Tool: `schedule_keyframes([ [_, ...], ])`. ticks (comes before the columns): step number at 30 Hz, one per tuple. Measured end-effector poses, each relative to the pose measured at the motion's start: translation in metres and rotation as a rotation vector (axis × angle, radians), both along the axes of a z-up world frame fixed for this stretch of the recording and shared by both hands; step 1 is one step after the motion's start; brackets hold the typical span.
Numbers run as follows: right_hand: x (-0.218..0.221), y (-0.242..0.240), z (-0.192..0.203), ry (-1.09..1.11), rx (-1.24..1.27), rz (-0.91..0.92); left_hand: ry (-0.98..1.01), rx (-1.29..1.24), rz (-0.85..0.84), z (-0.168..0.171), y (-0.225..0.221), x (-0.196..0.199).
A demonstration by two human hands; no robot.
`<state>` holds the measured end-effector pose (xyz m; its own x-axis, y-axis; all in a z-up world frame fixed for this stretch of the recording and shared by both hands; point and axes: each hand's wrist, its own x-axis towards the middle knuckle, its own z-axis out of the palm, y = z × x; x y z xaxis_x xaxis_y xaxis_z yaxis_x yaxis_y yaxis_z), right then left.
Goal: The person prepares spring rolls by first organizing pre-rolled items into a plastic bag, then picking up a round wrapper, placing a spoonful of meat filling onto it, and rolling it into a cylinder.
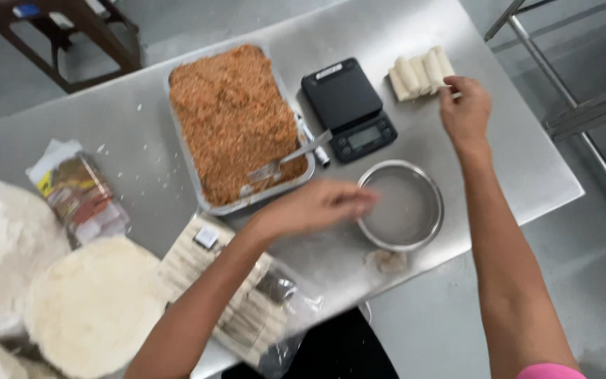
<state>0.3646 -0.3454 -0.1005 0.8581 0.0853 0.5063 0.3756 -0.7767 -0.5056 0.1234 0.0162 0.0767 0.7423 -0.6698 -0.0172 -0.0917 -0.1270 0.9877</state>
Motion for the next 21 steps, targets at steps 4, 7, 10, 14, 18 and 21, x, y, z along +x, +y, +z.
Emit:
schedule_keyframes([
  [4, 0.022, 0.022, 0.005, -0.028, -0.266, -0.17, -0.007, -0.003, 0.253, -0.098, -0.076, 0.131],
  [7, 0.024, 0.017, 0.006, 0.149, 0.188, -0.149, 0.277, -0.171, 0.452, -0.138, -0.115, 0.19],
  [10, 0.012, 0.025, 0.006, -0.055, 0.019, -0.112, 0.341, -0.126, 0.573, -0.146, -0.137, 0.214],
  [14, 0.0, 0.033, 0.02, 0.094, 0.207, -0.095, 0.479, -0.312, 0.627, -0.152, -0.154, 0.234],
  [18, -0.047, 0.088, 0.092, 0.54, 0.567, 0.127, 0.565, -0.409, 0.804, -0.127, -0.16, 0.229],
  [21, 0.004, 0.065, 0.041, 0.145, 0.113, 0.095, 0.638, -0.724, 0.806, -0.226, -0.164, 0.287],
])
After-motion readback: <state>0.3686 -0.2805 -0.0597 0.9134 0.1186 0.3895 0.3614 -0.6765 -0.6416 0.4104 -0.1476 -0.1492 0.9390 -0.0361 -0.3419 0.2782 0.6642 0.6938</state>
